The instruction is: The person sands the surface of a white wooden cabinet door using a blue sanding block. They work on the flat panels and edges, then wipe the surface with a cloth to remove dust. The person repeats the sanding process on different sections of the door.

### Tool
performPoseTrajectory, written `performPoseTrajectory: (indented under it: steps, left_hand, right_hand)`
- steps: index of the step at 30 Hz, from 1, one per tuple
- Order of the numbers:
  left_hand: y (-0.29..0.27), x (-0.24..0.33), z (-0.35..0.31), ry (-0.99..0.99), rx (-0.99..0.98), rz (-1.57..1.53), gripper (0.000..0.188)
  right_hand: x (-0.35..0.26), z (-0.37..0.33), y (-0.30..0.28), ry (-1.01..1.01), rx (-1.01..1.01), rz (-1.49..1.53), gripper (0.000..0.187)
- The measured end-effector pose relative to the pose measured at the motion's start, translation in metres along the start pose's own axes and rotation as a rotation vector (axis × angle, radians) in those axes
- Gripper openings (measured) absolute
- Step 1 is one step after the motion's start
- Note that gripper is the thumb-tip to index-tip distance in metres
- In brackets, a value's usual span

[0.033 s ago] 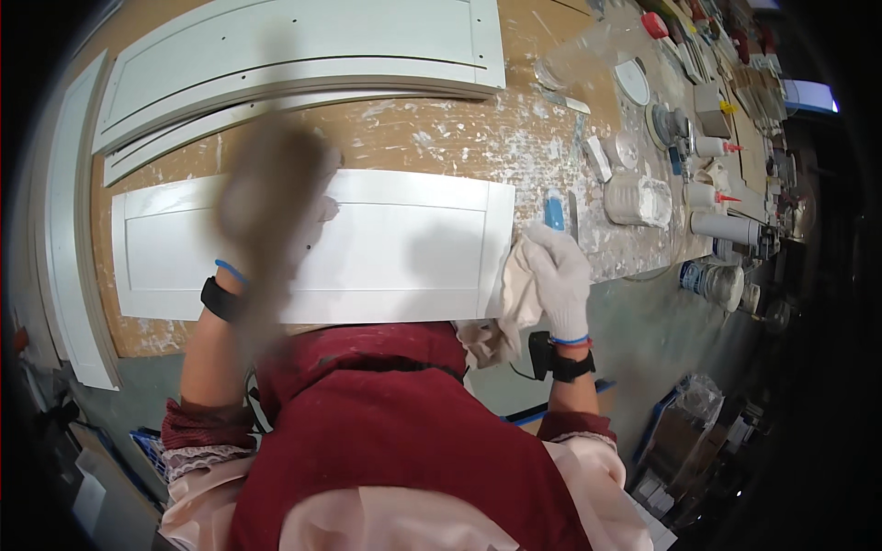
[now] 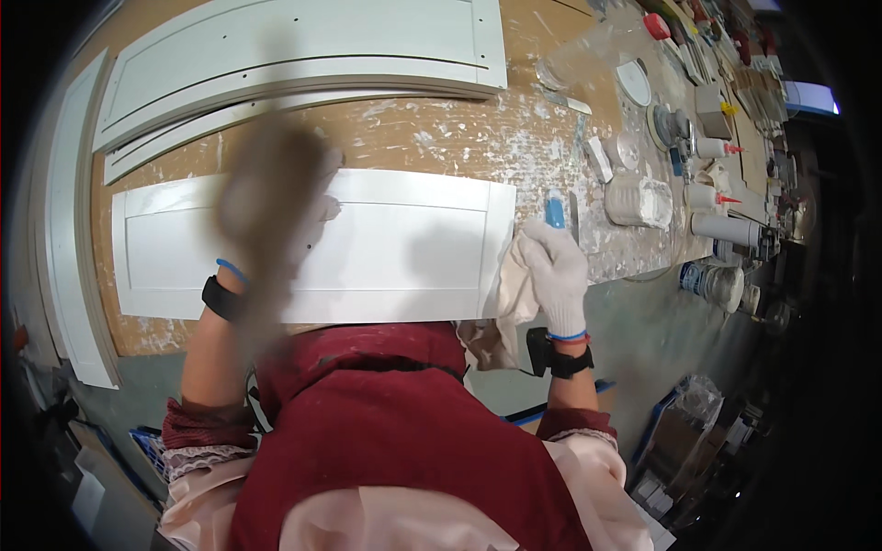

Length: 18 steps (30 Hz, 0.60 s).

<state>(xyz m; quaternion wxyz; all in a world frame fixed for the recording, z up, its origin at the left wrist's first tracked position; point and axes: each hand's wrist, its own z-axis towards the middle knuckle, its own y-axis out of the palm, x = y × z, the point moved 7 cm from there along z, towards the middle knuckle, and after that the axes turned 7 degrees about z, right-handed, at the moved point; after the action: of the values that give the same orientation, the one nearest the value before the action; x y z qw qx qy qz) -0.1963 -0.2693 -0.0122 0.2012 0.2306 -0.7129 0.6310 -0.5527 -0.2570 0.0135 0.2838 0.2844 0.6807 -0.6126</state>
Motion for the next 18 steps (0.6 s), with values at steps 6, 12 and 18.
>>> performPoseTrajectory:
  steps: [6,12,18]
  left_hand:
    - [0.020,-0.030,0.001,0.023,-0.037,-0.096,0.056]
    - [0.018,-0.022,-0.001,-0.113,-0.107,-0.130,0.055]
    - [-0.002,0.003,-0.007,0.230,0.096,0.144,0.041]
  right_hand:
    - [-0.008,0.011,0.030,-0.026,-0.117,-0.262,0.025]
    - [-0.031,0.050,0.035,-0.159,-0.052,-0.339,0.022]
    - [-0.023,0.043,0.034,-0.111,-0.019,-0.277,0.022]
